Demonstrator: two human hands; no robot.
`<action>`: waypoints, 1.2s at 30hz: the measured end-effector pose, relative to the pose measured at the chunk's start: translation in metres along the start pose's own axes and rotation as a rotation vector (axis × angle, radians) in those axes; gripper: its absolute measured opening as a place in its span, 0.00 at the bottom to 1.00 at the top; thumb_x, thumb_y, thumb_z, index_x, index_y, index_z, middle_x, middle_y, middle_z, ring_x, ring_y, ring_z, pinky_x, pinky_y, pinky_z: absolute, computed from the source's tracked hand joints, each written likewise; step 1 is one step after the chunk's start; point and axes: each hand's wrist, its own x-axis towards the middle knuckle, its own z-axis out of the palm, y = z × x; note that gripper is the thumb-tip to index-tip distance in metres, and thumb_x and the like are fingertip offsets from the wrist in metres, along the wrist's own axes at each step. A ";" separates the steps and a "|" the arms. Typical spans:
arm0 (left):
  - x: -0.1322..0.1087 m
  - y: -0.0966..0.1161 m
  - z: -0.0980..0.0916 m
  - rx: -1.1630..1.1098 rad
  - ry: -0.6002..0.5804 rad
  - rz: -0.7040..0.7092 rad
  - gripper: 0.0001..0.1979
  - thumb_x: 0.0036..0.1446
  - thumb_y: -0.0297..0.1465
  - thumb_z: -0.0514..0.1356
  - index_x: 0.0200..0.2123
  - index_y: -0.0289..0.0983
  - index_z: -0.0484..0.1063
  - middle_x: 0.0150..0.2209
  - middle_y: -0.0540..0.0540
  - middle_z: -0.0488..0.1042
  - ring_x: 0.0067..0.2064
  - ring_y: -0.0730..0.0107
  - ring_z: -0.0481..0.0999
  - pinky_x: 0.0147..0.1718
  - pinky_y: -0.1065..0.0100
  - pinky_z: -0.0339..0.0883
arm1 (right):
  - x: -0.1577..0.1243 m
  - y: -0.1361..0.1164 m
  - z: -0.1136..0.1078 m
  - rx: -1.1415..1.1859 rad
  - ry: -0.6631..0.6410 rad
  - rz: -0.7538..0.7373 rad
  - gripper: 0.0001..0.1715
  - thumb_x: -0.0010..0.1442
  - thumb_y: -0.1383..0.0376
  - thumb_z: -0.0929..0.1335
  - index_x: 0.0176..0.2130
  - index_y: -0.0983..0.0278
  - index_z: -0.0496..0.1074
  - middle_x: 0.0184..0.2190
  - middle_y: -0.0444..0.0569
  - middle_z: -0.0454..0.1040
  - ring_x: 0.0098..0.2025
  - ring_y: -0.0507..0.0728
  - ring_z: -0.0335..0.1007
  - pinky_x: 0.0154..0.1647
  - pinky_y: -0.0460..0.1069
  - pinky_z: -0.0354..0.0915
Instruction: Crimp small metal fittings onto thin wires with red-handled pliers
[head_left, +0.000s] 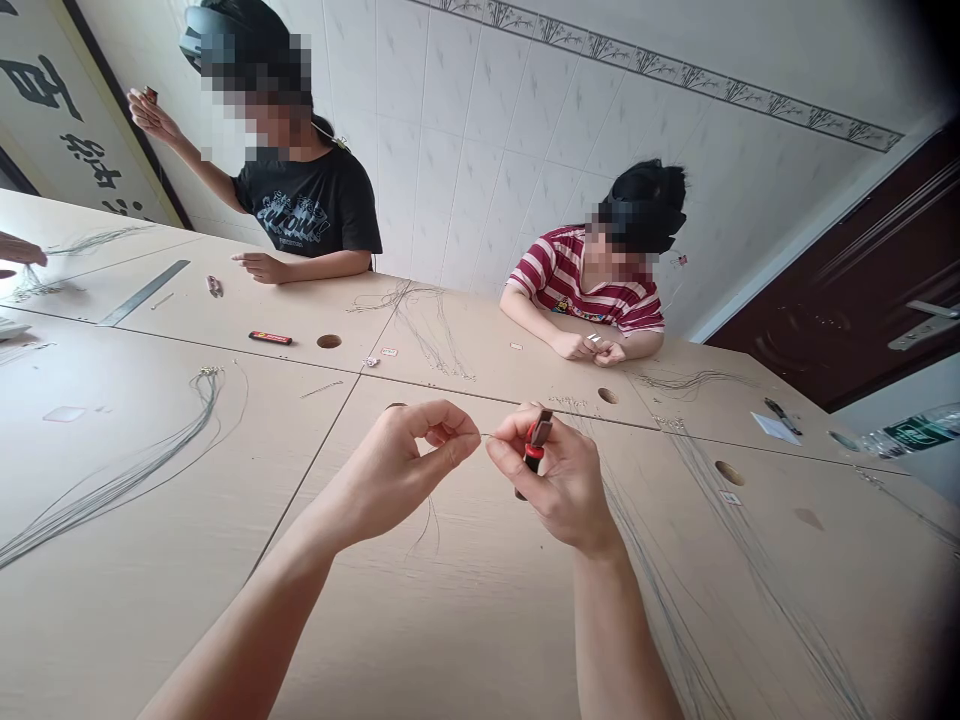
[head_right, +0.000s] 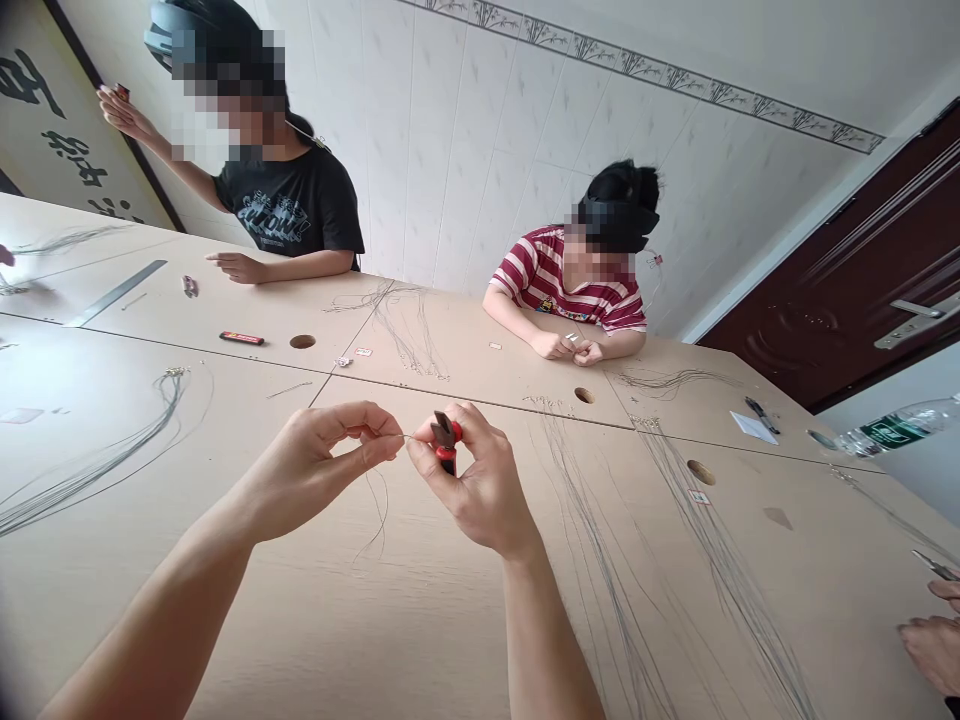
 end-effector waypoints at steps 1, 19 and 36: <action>0.000 -0.001 -0.001 -0.008 -0.003 0.002 0.10 0.63 0.36 0.57 0.32 0.39 0.74 0.31 0.51 0.75 0.33 0.71 0.71 0.32 0.70 0.66 | 0.000 0.000 0.000 0.000 0.006 0.004 0.08 0.60 0.67 0.68 0.29 0.61 0.66 0.24 0.41 0.60 0.28 0.51 0.58 0.29 0.47 0.62; -0.001 -0.002 0.002 -0.171 0.050 0.052 0.07 0.62 0.34 0.60 0.34 0.39 0.75 0.33 0.51 0.78 0.37 0.72 0.74 0.38 0.71 0.68 | -0.001 0.002 0.001 0.004 0.006 -0.012 0.06 0.60 0.68 0.68 0.30 0.61 0.69 0.26 0.41 0.62 0.28 0.50 0.59 0.32 0.48 0.61; 0.001 -0.004 0.001 -0.031 -0.039 0.011 0.10 0.64 0.33 0.54 0.31 0.37 0.67 0.28 0.52 0.68 0.31 0.73 0.66 0.29 0.71 0.60 | 0.001 0.003 -0.001 -0.362 -0.038 -0.293 0.12 0.58 0.76 0.68 0.34 0.60 0.65 0.25 0.41 0.65 0.32 0.53 0.57 0.37 0.49 0.58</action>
